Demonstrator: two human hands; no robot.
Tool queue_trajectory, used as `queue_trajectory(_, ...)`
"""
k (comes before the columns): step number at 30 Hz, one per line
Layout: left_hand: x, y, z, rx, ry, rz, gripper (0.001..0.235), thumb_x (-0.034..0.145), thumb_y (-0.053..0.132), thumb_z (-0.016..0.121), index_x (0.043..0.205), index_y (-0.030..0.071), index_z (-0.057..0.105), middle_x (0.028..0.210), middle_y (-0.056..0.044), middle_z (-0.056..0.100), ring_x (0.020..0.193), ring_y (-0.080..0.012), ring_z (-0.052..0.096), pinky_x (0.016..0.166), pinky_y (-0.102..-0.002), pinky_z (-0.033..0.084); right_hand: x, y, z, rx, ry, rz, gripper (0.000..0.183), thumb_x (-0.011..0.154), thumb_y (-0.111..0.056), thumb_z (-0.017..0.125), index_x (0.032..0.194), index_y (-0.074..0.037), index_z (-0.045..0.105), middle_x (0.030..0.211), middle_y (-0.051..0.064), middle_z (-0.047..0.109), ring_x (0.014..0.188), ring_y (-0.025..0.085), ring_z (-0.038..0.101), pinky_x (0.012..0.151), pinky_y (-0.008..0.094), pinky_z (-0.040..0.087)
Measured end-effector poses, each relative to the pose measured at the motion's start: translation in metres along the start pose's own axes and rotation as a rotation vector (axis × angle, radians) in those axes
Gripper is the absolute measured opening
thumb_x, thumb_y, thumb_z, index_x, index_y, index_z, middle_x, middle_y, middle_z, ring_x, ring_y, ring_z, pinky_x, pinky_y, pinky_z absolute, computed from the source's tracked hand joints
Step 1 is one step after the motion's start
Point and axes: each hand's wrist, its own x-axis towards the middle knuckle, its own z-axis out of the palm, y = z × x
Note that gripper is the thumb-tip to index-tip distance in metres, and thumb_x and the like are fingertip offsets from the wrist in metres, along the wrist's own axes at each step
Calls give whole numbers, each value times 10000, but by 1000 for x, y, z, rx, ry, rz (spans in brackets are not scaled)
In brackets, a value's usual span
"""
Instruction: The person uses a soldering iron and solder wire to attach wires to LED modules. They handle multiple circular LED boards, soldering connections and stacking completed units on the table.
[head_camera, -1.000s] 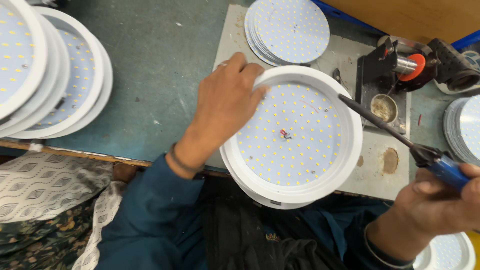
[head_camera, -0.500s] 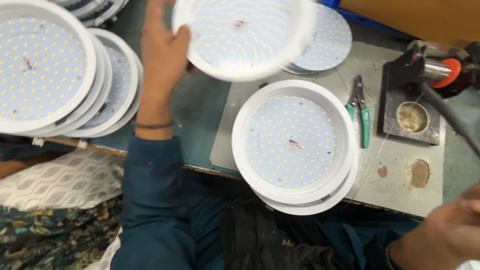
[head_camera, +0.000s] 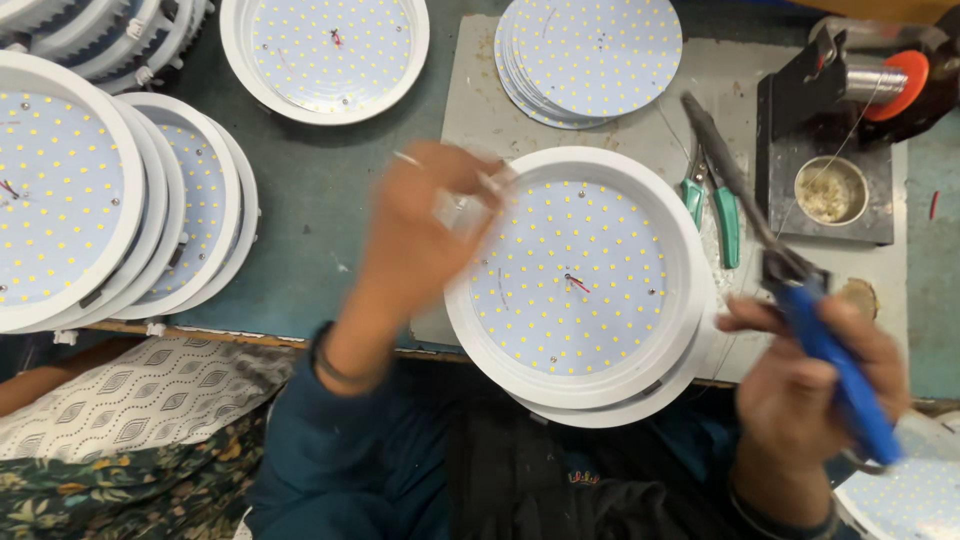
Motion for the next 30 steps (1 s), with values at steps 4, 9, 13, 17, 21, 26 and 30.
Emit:
queue_trajectory(4, -11, 35, 20, 8, -337, 268, 144, 855, 200, 756, 990, 148, 761, 1093, 9, 689, 1323, -291, 521, 1177, -613, 163, -15, -1, 28, -171, -113, 59, 399, 1062, -149, 620, 1400, -5, 463, 1363, 223, 547, 1249, 428, 671, 1090, 513, 592)
queue_trajectory(9, -1, 43, 25, 135, -406, 303, 84, 876, 220, 752, 941, 192, 797, 1100, 33, 681, 1310, -270, 521, 1186, -698, 120, -16, -7, 46, -295, -225, 152, 590, 897, 105, 629, 1379, -9, 310, 1506, 299, 431, 1450, 444, 505, 1270, 484, 428)
queue_trajectory(13, -2, 41, 31, 197, -466, 270, 40, 851, 212, 769, 867, 218, 805, 1049, 49, 684, 1245, -242, 550, 1163, -738, 110, 9, -6, 44, -354, -328, 98, 612, 811, 135, 582, 1346, -28, 334, 1513, 311, 465, 1457, 412, 506, 1251, 446, 414)
queue_trajectory(17, -7, 42, 33, 209, -428, 277, 24, 825, 197, 788, 844, 212, 784, 1043, 49, 686, 1263, -268, 560, 1149, -768, 103, 46, -1, 33, -412, -436, 120, 665, 744, 118, 619, 1329, -65, 364, 1445, 226, 578, 1285, 266, 605, 1025, 326, 484)
queue_trajectory(21, -17, 49, 32, 183, -374, 286, 72, 826, 213, 802, 891, 229, 776, 1081, 56, 684, 1301, -290, 556, 1129, -796, 103, 71, 1, 21, -347, -513, 372, 655, 754, 85, 629, 1339, -121, 418, 1480, 97, 643, 609, 46, 549, 547, 206, 436)
queue_trajectory(26, -20, 53, 33, 190, -386, 277, 135, 843, 196, 793, 965, 254, 788, 1115, 36, 671, 1298, -294, 550, 1128, -780, 133, 75, 1, 19, -368, -587, 322, 661, 748, 97, 615, 1344, -118, 424, 1499, 72, 618, 543, 48, 530, 537, 213, 459)
queue_trajectory(30, -19, 54, 33, 218, -394, 279, 188, 849, 170, 769, 1018, 247, 796, 1127, 27, 668, 1299, -280, 549, 1140, -745, 163, 74, 0, 20, -363, -585, 325, 660, 745, 96, 618, 1340, -116, 424, 1494, 71, 618, 534, 51, 535, 528, 210, 460)
